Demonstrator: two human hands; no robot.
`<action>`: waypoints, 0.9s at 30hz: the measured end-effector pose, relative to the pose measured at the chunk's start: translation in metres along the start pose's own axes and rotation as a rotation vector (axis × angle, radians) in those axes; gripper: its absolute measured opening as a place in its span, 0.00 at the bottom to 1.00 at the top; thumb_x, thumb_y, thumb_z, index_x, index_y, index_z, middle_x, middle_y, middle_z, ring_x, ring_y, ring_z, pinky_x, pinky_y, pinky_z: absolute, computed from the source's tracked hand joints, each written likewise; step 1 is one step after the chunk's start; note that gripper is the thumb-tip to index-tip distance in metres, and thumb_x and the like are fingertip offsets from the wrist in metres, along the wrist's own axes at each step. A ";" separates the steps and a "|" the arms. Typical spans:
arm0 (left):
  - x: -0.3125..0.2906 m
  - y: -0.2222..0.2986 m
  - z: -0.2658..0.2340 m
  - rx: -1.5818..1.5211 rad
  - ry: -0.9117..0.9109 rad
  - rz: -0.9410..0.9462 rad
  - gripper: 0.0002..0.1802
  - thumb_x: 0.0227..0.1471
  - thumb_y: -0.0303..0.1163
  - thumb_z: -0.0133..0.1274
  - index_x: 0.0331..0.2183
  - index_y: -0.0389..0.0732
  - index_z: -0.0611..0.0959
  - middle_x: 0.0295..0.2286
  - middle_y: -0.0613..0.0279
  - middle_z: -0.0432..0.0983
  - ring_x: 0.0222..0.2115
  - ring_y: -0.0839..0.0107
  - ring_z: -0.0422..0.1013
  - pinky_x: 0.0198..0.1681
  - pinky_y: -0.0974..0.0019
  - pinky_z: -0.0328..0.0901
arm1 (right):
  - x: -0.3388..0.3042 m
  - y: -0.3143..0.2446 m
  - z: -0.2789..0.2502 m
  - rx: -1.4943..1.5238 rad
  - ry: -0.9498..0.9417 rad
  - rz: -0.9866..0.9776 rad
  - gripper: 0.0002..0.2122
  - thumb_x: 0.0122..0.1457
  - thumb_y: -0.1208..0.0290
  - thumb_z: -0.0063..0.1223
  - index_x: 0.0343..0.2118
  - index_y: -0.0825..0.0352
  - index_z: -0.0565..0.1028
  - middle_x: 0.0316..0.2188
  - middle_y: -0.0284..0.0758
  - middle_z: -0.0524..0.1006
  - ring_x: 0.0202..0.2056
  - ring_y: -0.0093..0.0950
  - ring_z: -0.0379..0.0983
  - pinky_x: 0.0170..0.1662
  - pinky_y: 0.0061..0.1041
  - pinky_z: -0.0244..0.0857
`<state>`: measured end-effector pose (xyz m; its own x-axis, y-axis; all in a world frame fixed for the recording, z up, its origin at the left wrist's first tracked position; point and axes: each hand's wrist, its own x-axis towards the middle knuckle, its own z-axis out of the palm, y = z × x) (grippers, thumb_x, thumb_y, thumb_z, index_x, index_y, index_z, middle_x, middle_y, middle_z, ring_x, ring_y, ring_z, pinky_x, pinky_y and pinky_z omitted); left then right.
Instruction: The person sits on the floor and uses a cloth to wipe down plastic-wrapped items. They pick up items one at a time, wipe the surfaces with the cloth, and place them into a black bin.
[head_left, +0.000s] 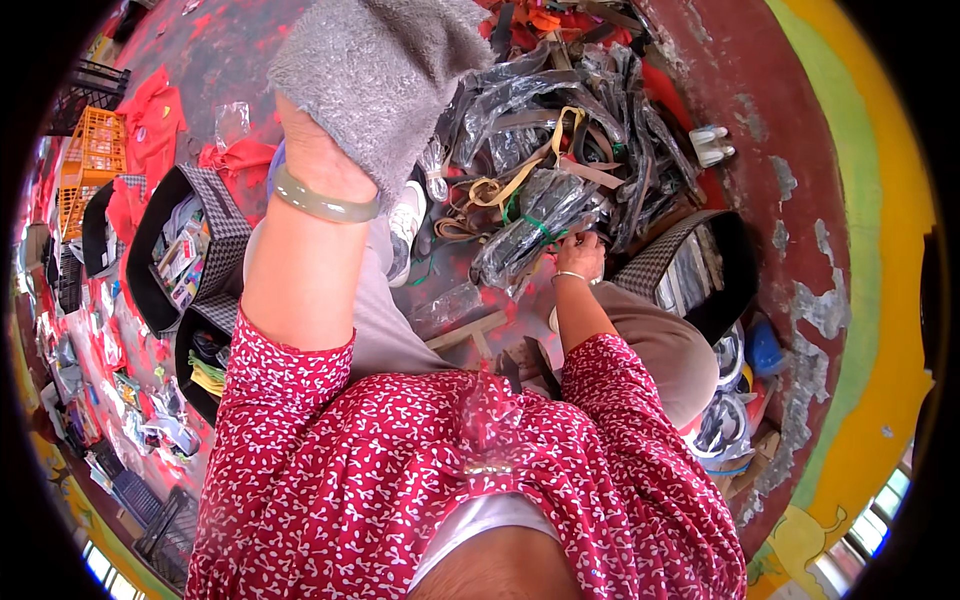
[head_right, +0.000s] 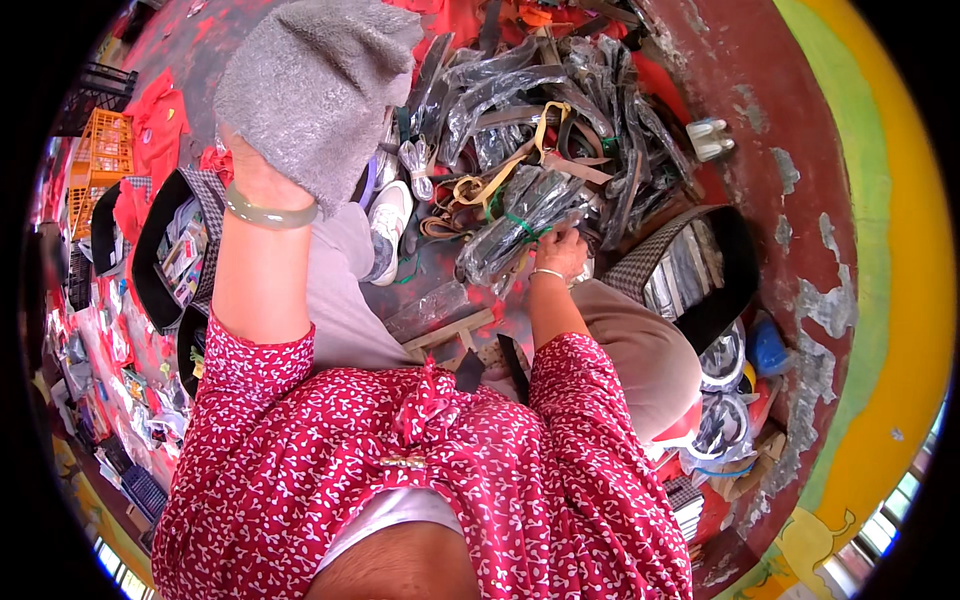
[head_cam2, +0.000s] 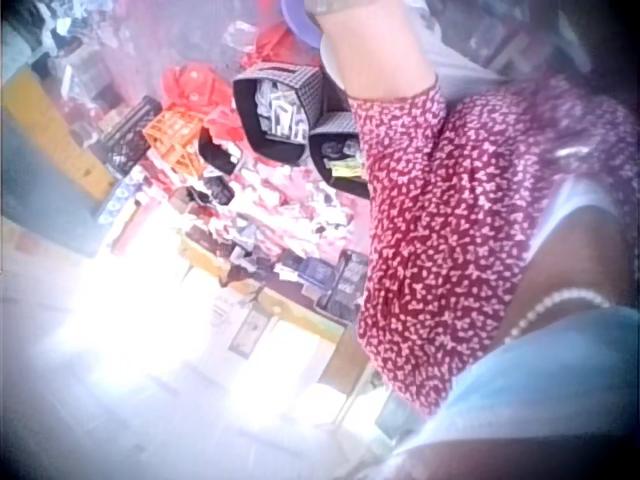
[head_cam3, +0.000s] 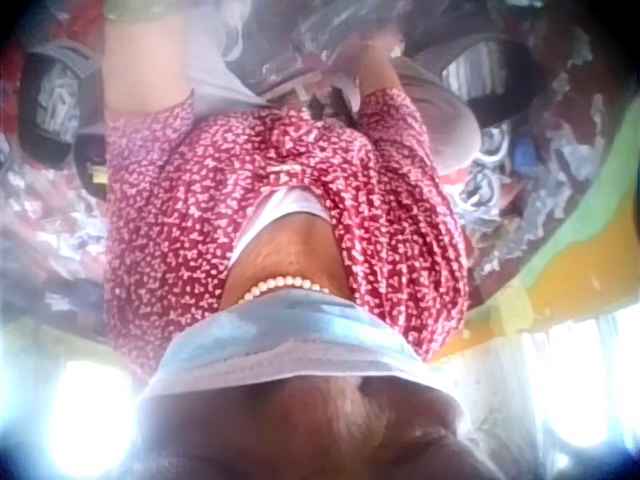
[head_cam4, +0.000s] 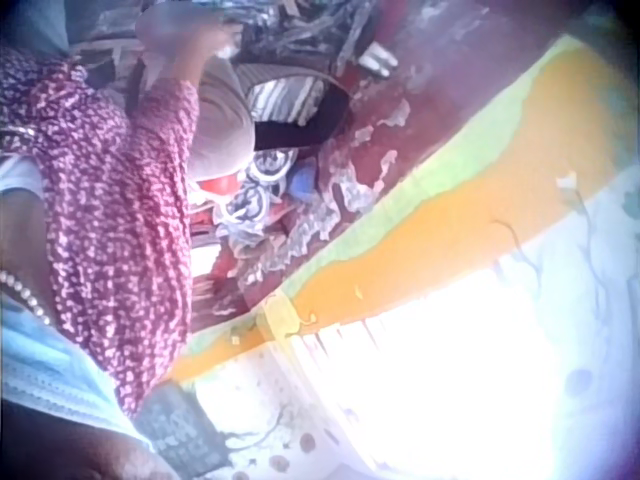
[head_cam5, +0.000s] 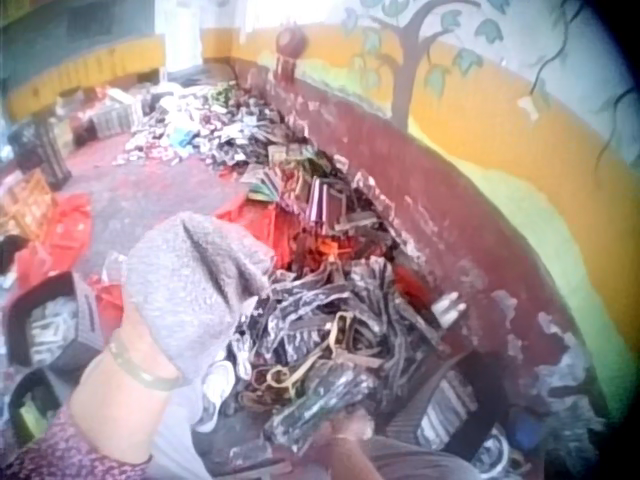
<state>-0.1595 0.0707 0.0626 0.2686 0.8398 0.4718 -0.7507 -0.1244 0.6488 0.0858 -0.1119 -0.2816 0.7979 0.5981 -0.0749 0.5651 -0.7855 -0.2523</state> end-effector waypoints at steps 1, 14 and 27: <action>0.000 0.003 0.002 -0.036 -0.019 -0.027 0.19 0.51 0.40 0.44 0.33 0.31 0.74 0.28 0.46 0.74 0.28 0.60 0.72 0.31 0.62 0.68 | 0.003 -0.008 -0.007 -0.049 -0.043 -0.051 0.18 0.50 0.52 0.42 0.33 0.60 0.75 0.31 0.46 0.76 0.35 0.43 0.72 0.42 0.38 0.64; 0.003 -0.012 -0.006 -0.179 -0.140 0.028 0.36 0.45 0.60 0.47 0.39 0.33 0.73 0.35 0.44 0.72 0.35 0.57 0.71 0.38 0.58 0.67 | 0.033 0.024 0.056 0.650 -0.847 0.519 0.10 0.52 0.67 0.47 0.19 0.65 0.73 0.12 0.32 0.68 0.12 0.24 0.62 0.15 0.26 0.52; -0.002 0.010 0.026 0.538 0.059 0.153 0.09 0.39 0.19 0.54 0.29 0.34 0.75 0.24 0.56 0.74 0.22 0.71 0.71 0.24 0.72 0.66 | 0.073 -0.084 -0.139 1.577 -0.806 0.346 0.09 0.46 0.73 0.48 0.13 0.65 0.65 0.10 0.34 0.63 0.15 0.29 0.60 0.30 0.30 0.62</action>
<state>-0.1514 0.0535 0.0834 0.1352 0.8171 0.5604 -0.3608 -0.4861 0.7959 0.1257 -0.0242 -0.1313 0.2654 0.7569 -0.5973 -0.6804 -0.2919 -0.6722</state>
